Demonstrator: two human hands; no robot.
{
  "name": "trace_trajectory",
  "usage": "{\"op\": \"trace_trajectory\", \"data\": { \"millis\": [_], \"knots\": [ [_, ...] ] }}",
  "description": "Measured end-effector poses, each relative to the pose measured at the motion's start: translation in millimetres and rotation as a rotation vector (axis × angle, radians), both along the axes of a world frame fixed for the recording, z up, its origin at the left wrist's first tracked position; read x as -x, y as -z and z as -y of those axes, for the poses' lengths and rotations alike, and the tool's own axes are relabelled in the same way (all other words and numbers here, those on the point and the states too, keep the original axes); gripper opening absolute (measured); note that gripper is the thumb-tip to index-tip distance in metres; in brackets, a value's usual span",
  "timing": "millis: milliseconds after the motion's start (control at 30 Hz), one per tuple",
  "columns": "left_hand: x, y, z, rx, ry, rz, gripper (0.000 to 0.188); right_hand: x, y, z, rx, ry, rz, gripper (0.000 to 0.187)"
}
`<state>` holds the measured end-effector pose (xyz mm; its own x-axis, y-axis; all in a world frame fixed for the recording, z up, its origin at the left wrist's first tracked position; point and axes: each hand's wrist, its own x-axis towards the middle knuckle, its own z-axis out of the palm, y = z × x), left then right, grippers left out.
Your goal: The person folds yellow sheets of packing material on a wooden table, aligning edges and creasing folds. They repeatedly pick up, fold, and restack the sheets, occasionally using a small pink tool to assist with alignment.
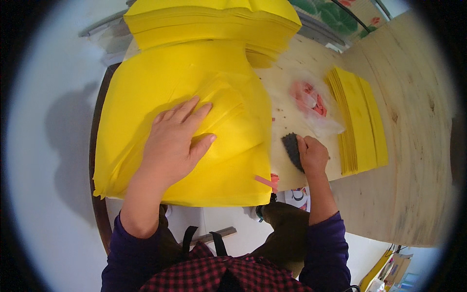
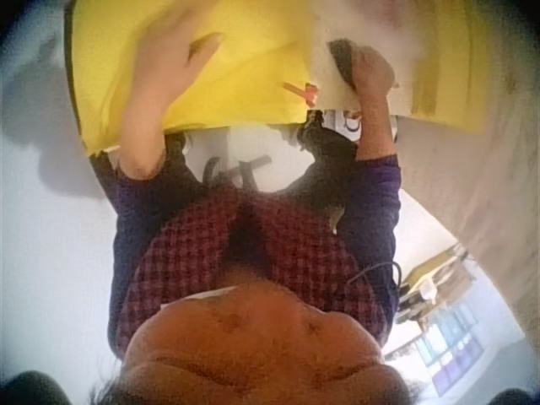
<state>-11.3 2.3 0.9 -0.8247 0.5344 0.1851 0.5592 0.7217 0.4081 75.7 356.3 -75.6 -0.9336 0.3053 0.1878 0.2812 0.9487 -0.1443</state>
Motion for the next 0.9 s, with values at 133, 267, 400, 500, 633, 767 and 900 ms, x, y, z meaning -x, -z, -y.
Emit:
{"op": "trace_trajectory", "data": {
  "millis": [133, 267, 400, 500, 633, 767, 900],
  "knots": [
    [-2, -1, 0, 0.003, -0.009, 0.001, 0.054, 1, -10, 5, 0.087, 0.089, 0.010, 0.037],
    [-1, 1, 1, -0.015, -0.010, 0.008, 0.054, 2, -26, 9, 0.308, -0.005, -0.260, 0.028],
    [1, 1, -1, -0.010, -0.003, 0.013, 0.054, 7, -45, 9, 0.550, -0.009, -0.335, 0.022],
    [1, 1, 0, 0.001, 0.000, 0.000, 0.054, 9, -54, 19, 0.603, 0.001, -0.265, 0.020],
    [2, 3, 1, -0.007, -0.003, 0.009, 0.055, 18, -61, 45, 0.691, -0.145, -0.329, 0.018],
    [4, 3, 2, -0.018, 0.011, 0.005, 0.056, 26, -78, 62, 0.863, -0.237, -0.217, 0.013],
    [4, 1, 3, -0.027, 0.019, 0.010, 0.056, 43, -91, 74, 0.893, -0.271, -0.177, 0.009]
  ]
}}
